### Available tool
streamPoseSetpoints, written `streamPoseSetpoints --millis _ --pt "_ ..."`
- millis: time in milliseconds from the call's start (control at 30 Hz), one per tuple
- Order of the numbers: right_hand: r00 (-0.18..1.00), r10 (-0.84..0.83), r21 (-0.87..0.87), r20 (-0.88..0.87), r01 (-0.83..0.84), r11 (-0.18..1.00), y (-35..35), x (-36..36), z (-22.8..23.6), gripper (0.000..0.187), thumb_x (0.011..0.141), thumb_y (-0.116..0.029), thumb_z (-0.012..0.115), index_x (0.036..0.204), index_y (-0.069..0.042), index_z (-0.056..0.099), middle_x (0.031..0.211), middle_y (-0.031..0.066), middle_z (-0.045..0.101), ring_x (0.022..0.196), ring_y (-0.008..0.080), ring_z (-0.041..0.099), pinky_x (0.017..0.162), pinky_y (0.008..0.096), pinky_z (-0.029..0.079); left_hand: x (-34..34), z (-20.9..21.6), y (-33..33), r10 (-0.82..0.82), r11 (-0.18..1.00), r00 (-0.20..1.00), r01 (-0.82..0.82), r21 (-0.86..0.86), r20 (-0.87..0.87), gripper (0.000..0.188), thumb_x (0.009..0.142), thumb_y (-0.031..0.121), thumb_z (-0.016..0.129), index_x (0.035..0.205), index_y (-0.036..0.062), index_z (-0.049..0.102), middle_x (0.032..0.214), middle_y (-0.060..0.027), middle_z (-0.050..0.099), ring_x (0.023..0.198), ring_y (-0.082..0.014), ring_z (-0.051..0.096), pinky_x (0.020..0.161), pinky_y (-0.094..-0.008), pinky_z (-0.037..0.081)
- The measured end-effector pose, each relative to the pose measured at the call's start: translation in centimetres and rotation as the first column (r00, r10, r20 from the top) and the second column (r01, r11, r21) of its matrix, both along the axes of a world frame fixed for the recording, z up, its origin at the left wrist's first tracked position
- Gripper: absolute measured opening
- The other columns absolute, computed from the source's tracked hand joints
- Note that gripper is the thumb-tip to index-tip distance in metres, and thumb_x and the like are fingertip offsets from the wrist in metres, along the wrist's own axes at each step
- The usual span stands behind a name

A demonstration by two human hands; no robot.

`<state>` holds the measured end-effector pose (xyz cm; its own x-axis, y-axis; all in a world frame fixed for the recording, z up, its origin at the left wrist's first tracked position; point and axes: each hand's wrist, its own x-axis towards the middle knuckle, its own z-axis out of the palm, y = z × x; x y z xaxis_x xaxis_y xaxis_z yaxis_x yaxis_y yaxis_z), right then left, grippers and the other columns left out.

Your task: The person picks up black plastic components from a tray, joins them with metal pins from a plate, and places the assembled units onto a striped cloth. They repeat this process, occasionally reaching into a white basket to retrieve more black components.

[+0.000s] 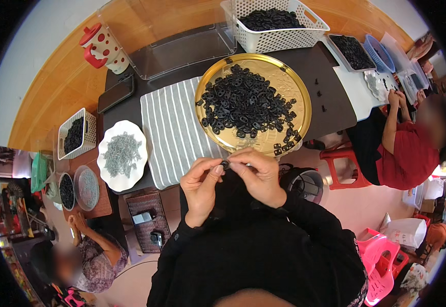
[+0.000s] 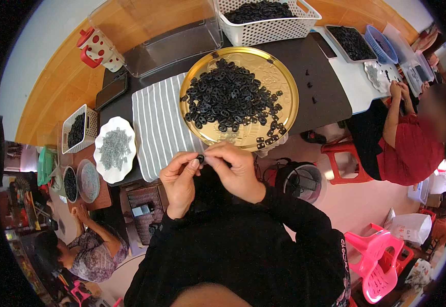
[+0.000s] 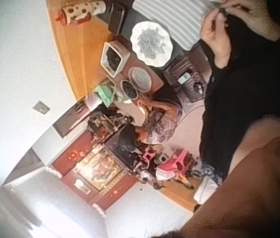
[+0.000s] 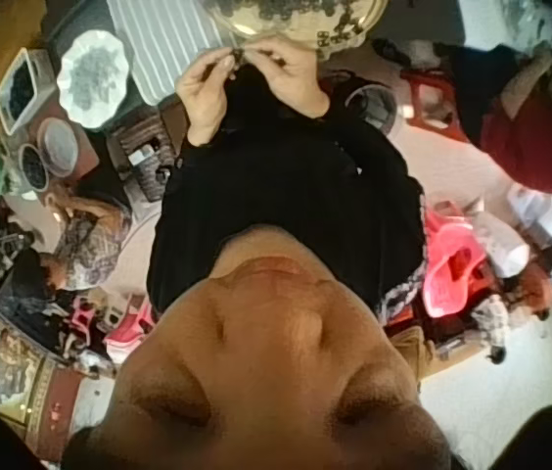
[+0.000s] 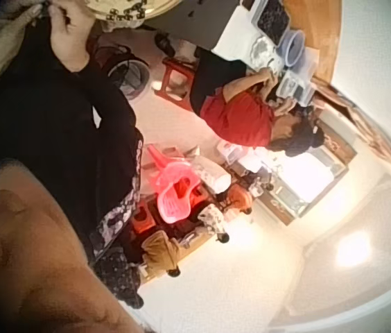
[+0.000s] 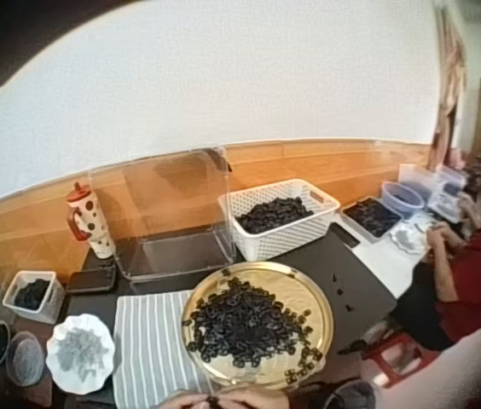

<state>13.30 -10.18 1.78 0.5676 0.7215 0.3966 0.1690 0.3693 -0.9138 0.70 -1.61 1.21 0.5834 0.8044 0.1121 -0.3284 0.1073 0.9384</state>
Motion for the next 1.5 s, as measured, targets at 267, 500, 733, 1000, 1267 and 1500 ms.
streamPoseSetpoints --millis 267,500,733,1000,1267,1500 --pt "0.628 0.048 -0.236 0.777 0.219 0.947 0.9 4.9 0.9 0.018 0.071 0.009 0.055 0.088 0.001 0.057 0.077 0.0142 0.058 0.071 0.0333 0.054 0.067 0.0393 0.044 -1.3 0.9 4.6 0.186 0.834 0.893 0.076 0.546 -0.409 0.013 0.082 -0.008 0.060 0.091 -0.0031 0.067 0.080 -0.0135 0.058 0.071 -0.0243 0.058 0.063 -0.0295 0.045" --pt "0.460 0.111 -0.245 0.881 0.243 0.939 1.7 4.7 1.2 0.014 0.071 0.003 0.056 0.085 -0.001 0.055 0.072 0.0117 0.054 0.073 0.0294 0.053 0.068 0.0378 0.044 -0.8 -0.4 5.0 0.315 0.727 0.852 0.067 0.683 -0.418 0.014 0.079 -0.007 0.061 0.091 -0.0032 0.068 0.081 -0.0159 0.058 0.073 -0.0310 0.059 0.064 -0.0367 0.047" --pt "0.259 0.247 -0.303 0.934 0.204 0.931 2.4 4.3 2.2 0.012 0.072 -0.003 0.057 0.083 -0.002 0.053 0.075 0.0113 0.053 0.075 0.0287 0.052 0.069 0.0370 0.044 -1.0 -0.6 4.7 0.315 0.773 0.864 0.007 0.635 -0.392 0.018 0.079 -0.006 0.064 0.096 -0.0034 0.067 0.086 -0.0142 0.058 0.072 -0.0273 0.059 0.063 -0.0336 0.047" --pt "0.726 0.099 -0.285 0.681 0.137 0.949 1.5 5.7 1.1 0.015 0.074 0.005 0.056 0.088 -0.001 0.058 0.079 0.0118 0.052 0.075 0.0322 0.054 0.066 0.0386 0.044 -1.4 0.1 3.9 0.320 0.802 0.904 -0.099 0.589 -0.284 0.016 0.083 -0.004 0.064 0.099 -0.0031 0.067 0.088 -0.0105 0.059 0.068 -0.0171 0.057 0.059 -0.0273 0.045" --pt "0.920 -0.063 -0.275 0.387 0.180 0.944 -0.6 6.9 0.5 0.007 0.084 0.004 0.059 0.091 0.001 0.060 0.079 0.0090 0.055 0.064 0.0171 0.054 0.058 0.0269 0.042 0.7 1.0 3.9 0.229 0.800 0.903 0.039 0.599 -0.363 0.015 0.082 -0.003 0.064 0.097 -0.0038 0.067 0.086 -0.0128 0.059 0.066 -0.0219 0.057 0.060 -0.0304 0.046" --pt "0.918 -0.212 -0.153 0.336 0.276 0.949 -2.7 7.1 0.5 0.004 0.085 0.005 0.059 0.088 0.003 0.059 0.076 0.0077 0.057 0.063 0.0142 0.053 0.059 0.0249 0.042 4.2 2.5 3.9 0.357 0.592 0.844 0.128 0.795 -0.401 0.013 0.079 -0.003 0.064 0.091 -0.0037 0.066 0.086 -0.0153 0.060 0.079 -0.0318 0.059 0.070 -0.0375 0.048"
